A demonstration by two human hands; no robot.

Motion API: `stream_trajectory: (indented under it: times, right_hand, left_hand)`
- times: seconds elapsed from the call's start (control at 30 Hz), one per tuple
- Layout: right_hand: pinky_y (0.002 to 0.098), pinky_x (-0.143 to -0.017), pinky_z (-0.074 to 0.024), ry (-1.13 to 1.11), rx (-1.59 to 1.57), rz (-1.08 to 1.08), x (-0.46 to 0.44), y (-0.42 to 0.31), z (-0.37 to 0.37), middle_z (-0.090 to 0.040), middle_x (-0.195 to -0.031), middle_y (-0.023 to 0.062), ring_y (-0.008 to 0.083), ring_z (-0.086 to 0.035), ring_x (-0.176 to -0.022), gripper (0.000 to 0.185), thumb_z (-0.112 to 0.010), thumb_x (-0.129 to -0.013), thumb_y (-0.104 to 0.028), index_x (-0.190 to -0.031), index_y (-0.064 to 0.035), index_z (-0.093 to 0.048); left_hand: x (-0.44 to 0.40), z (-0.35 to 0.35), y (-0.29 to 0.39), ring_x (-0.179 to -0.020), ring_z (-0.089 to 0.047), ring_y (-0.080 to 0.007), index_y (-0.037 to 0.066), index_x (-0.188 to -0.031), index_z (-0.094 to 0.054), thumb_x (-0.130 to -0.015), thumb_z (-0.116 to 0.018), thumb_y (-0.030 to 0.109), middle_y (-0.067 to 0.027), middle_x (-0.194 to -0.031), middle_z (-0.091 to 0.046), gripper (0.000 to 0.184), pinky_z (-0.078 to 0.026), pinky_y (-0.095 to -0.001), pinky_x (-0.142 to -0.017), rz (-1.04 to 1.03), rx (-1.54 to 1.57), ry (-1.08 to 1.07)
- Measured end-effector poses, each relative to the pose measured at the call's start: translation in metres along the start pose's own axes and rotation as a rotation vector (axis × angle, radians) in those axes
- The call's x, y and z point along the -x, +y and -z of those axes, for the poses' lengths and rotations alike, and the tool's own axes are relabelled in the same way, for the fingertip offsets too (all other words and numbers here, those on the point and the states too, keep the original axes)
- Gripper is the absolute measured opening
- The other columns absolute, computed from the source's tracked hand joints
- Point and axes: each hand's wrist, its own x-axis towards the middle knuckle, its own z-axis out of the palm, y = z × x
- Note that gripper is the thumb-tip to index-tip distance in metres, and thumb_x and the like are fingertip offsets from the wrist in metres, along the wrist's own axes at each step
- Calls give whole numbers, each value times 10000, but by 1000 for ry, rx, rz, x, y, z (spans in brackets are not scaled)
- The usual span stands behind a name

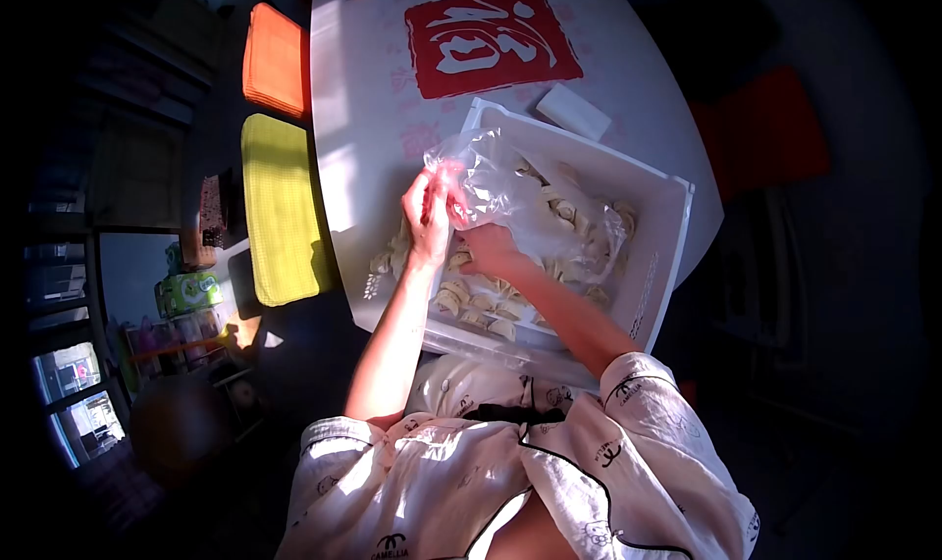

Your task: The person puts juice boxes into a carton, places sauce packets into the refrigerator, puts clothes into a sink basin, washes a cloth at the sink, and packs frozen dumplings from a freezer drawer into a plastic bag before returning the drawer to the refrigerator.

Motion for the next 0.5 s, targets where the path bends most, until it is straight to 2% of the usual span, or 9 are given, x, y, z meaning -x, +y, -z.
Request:
stream_trajectory:
  times: [0.1, 0.2, 0.3, 0.4, 0.5]
  right_hand:
    - [400, -829, -443, 49, -117, 84, 0, 4, 2, -542, -1034, 146, 323, -536, -953, 545, -761, -564, -230, -1040, -89, -536]
    - [393, -775, -447, -138, -47, -34, 1, -14, 17, -584, -942, 100, 272, -573, -893, 446, -721, -585, -315, -963, -139, -563]
    - [399, -756, -445, 40, 54, -40, 12, -21, -1, -561, -909, 101, 278, -568, -874, 401, -699, -604, -298, -948, -144, -562]
    - [410, -750, -444, -17, 86, 77, 13, -18, -7, -542, -915, 104, 289, -559, -880, 365, -676, -623, -271, -952, -160, -565]
    - [411, -753, -461, -30, 168, 171, 19, -13, -6, -555, -949, 105, 302, -571, -874, 354, -686, -592, -224, -931, -167, -599]
  left_hand:
    - [0, -4, 0, -447, -439, -50, -6, -955, -567, -927, -414, 198, -3, -544, -501, 256, -351, -185, -436, 3, 32, 26]
    - [0, -2, -1, -452, -440, -54, -7, -955, -565, -927, -418, 201, -4, -545, -499, 256, -356, -188, -431, -39, 14, -3]
    - [0, -2, -3, -458, -443, -61, -11, -960, -562, -924, -418, 186, -4, -552, -497, 247, -366, -198, -426, 5, 62, 27]
    - [3, -2, -4, -467, -451, -65, -13, -970, -562, -921, -415, 176, -5, -560, -495, 245, -377, -206, -420, -11, 63, 23]
    - [1, -2, -3, -469, -458, -69, -12, -981, -561, -919, -430, 199, -6, -573, -496, 256, -381, -204, -420, -4, 68, 24]
